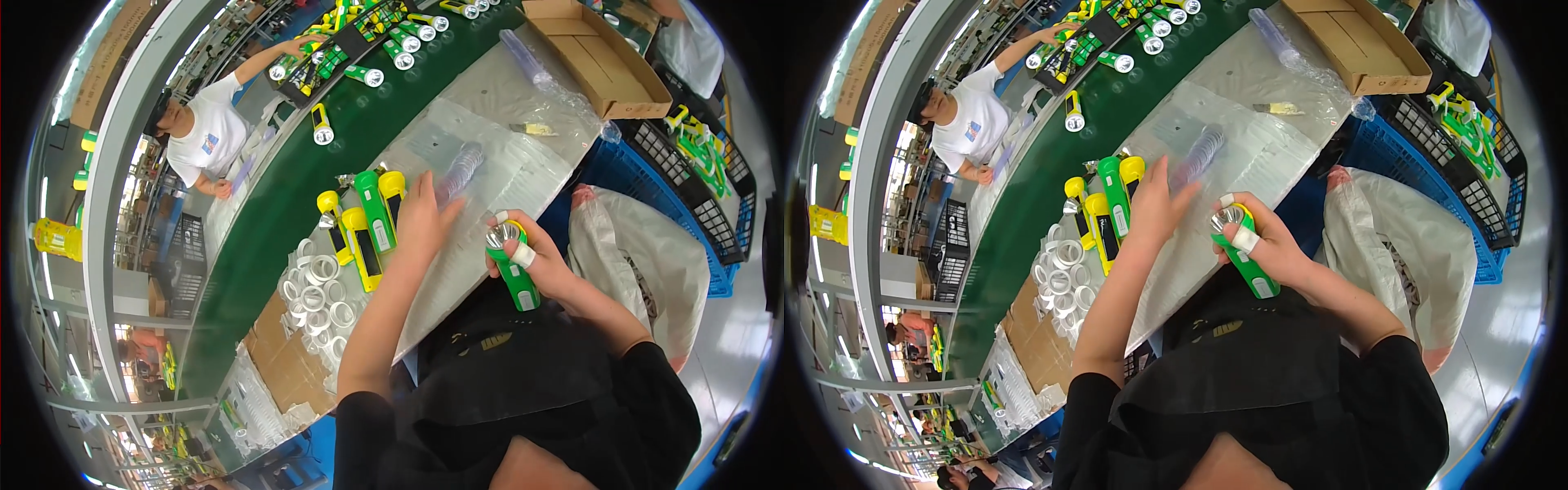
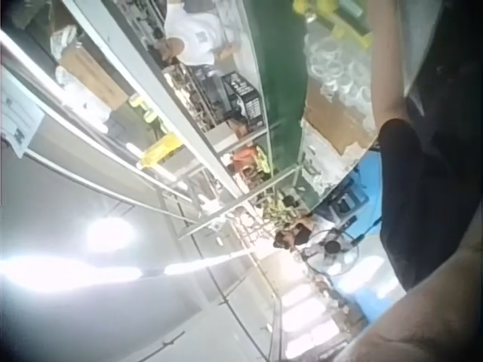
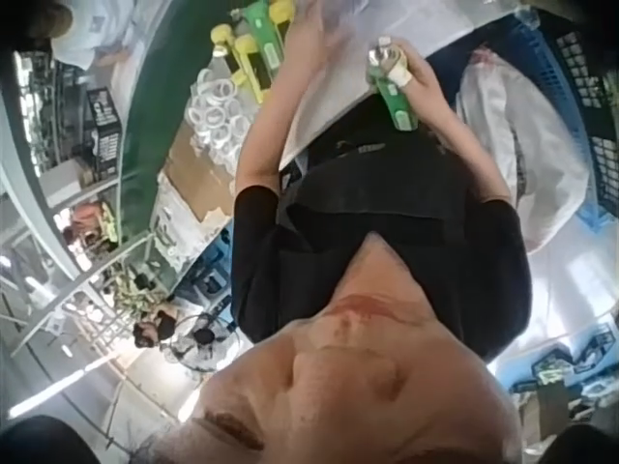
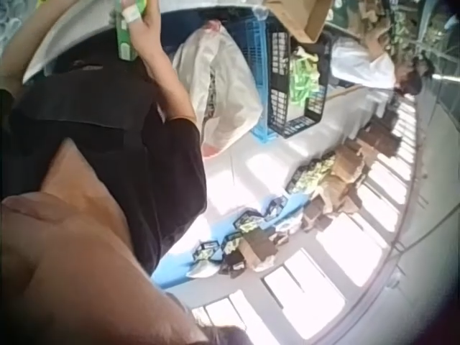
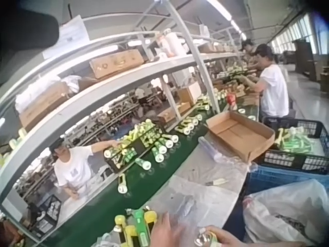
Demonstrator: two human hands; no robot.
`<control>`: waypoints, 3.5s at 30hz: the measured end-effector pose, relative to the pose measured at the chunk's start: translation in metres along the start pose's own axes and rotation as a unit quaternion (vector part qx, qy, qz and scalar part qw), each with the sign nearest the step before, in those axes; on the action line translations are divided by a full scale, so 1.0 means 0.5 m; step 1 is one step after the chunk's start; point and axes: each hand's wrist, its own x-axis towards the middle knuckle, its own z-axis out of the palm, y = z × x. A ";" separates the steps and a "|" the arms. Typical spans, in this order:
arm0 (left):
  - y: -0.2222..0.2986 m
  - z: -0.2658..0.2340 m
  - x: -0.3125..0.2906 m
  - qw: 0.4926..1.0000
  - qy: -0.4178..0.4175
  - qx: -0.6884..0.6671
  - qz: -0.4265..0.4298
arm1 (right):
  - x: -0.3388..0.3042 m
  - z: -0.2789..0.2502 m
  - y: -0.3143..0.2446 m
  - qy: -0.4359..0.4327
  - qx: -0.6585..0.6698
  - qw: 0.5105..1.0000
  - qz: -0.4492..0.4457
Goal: Assembling hand-held flashlights by attaching plastic rings and lamp heads to the main body on a factory assembly line.
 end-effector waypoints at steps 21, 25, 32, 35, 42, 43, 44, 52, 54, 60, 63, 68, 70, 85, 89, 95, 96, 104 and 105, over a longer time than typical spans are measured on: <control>0.059 -0.157 -0.099 0.972 -0.022 -0.210 0.106 | 0.077 0.075 0.006 -0.082 -0.026 0.995 0.058; 0.046 -0.165 -0.148 0.968 0.041 -0.239 0.061 | 0.092 0.115 0.018 -0.098 -0.020 0.990 0.095; 0.026 -0.173 -0.172 0.958 0.083 -0.267 0.069 | 0.108 0.149 0.073 -0.190 -0.080 0.974 0.093; 0.016 -0.176 -0.172 0.961 0.116 -0.237 0.085 | 0.117 0.153 0.090 -0.134 -0.162 0.978 0.013; -0.149 -0.278 -0.117 0.984 0.162 -0.023 -0.069 | 0.194 0.146 0.037 -0.098 -0.158 0.982 -0.040; -0.218 -0.313 -0.109 0.978 0.166 0.083 -0.097 | 0.213 0.151 0.033 -0.081 -0.168 0.980 -0.071; -0.268 -0.331 -0.104 0.962 0.098 0.164 -0.193 | 0.229 0.148 0.033 -0.083 -0.168 0.980 -0.074; -0.465 -0.357 -0.108 0.909 -0.197 0.252 -0.267 | 0.246 0.127 0.080 -0.076 -0.132 0.982 -0.109; -0.433 -0.363 -0.094 0.934 -0.133 0.128 -0.307 | 0.250 0.128 0.070 -0.093 -0.115 0.984 -0.102; -0.159 -0.302 -0.051 0.901 0.088 -0.411 -0.110 | 0.265 0.115 0.085 -0.089 -0.076 0.989 -0.093; -0.043 -0.273 -0.035 0.960 0.061 -0.273 0.008 | 0.258 0.101 0.086 -0.103 -0.043 0.992 -0.057; -0.023 -0.231 -0.023 0.983 0.045 -0.170 0.053 | 0.270 0.087 0.087 -0.143 -0.110 0.974 -0.136; -0.023 -0.231 -0.020 0.985 0.045 -0.157 0.062 | 0.272 0.084 0.084 -0.133 -0.149 0.969 -0.147; 0.036 -0.226 -0.004 0.986 -0.038 -0.138 0.089 | 0.262 0.041 -0.164 -0.239 -0.561 0.758 -0.231; 0.047 -0.181 0.007 0.988 -0.009 -0.132 0.081 | 0.286 0.067 -0.219 -0.363 -0.610 0.689 -0.149; 0.059 -0.159 0.009 0.975 0.024 -0.208 0.070 | 0.313 0.102 -0.259 -0.401 -0.649 0.645 -0.034; 0.060 -0.155 0.009 0.975 0.025 -0.211 0.070 | 0.314 0.104 -0.261 -0.399 -0.658 0.638 -0.026; 0.063 -0.131 0.012 0.975 0.038 -0.208 0.061 | 0.285 0.103 -0.221 -0.214 -0.737 0.641 0.003; 0.067 -0.132 0.011 0.975 0.038 -0.210 0.063 | 0.280 0.106 -0.216 -0.142 -0.789 0.597 0.016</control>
